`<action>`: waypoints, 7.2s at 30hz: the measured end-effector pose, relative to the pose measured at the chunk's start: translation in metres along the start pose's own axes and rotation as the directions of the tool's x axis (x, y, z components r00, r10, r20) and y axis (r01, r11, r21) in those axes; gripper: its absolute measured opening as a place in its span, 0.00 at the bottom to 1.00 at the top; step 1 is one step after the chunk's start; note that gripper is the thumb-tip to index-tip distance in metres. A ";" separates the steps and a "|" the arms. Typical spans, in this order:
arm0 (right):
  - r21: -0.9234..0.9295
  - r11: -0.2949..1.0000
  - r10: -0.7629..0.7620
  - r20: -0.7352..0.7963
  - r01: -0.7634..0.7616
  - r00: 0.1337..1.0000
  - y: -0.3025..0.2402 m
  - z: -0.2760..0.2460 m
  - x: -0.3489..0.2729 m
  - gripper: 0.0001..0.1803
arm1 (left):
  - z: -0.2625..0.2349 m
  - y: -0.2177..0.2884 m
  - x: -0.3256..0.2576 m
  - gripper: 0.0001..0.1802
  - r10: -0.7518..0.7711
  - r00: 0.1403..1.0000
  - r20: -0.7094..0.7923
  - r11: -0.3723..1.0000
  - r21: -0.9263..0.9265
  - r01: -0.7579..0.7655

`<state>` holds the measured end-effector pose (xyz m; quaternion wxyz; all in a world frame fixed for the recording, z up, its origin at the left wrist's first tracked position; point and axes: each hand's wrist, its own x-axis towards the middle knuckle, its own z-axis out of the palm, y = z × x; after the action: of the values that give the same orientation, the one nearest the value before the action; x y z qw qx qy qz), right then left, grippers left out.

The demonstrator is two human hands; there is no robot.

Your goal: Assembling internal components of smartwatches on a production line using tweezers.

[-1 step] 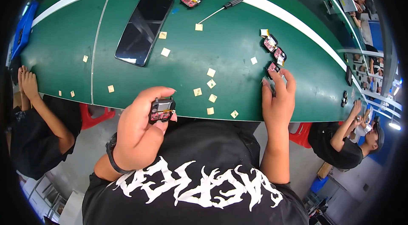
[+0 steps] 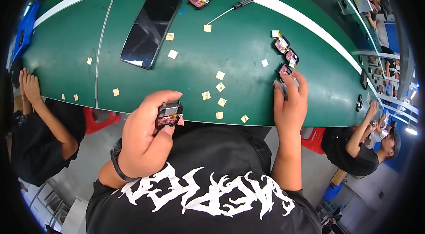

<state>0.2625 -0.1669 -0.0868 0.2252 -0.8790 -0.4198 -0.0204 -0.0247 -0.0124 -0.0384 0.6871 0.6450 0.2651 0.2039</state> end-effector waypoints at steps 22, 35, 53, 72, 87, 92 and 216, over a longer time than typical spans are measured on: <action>0.359 0.713 -0.594 -0.149 0.603 0.791 -0.024 -0.012 0.001 0.15 | -0.216 -0.059 0.000 0.36 0.576 0.477 -0.664 0.309 0.717 0.625; 0.894 0.407 -0.560 0.081 0.189 0.825 -0.044 -0.008 -0.009 0.16 | 0.051 -0.031 0.031 0.30 -0.167 0.871 0.463 0.608 -0.647 0.461; 0.403 0.908 -0.051 0.374 -0.113 0.926 -0.053 -0.050 -0.023 0.13 | 0.065 -0.020 0.027 0.22 -0.281 0.928 0.247 0.813 -0.452 0.366; 0.554 0.580 -0.032 0.748 -0.597 0.663 -0.084 -0.055 -0.030 0.05 | 0.067 -0.038 0.021 0.19 -0.064 0.992 0.113 0.950 -0.297 0.095; 0.632 0.434 -0.106 0.744 -0.642 0.660 -0.075 -0.039 -0.040 0.05 | 0.050 -0.034 0.026 0.21 -0.316 0.889 0.330 0.635 -0.622 0.457; 0.789 0.394 -0.084 0.542 -0.472 0.836 -0.055 -0.028 -0.040 0.08 | 0.051 -0.028 0.025 0.23 -0.352 0.872 0.341 0.665 -0.565 0.489; 0.618 0.776 -0.184 0.410 -0.124 0.894 -0.041 -0.027 0.001 0.11 | 0.056 -0.060 0.035 0.23 -0.136 0.977 0.167 0.911 -0.366 0.190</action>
<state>0.2362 -0.1548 -0.0466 0.4024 -0.7259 -0.4567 0.3202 0.0337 -0.0394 -0.0996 0.8301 0.4879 0.2257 0.1482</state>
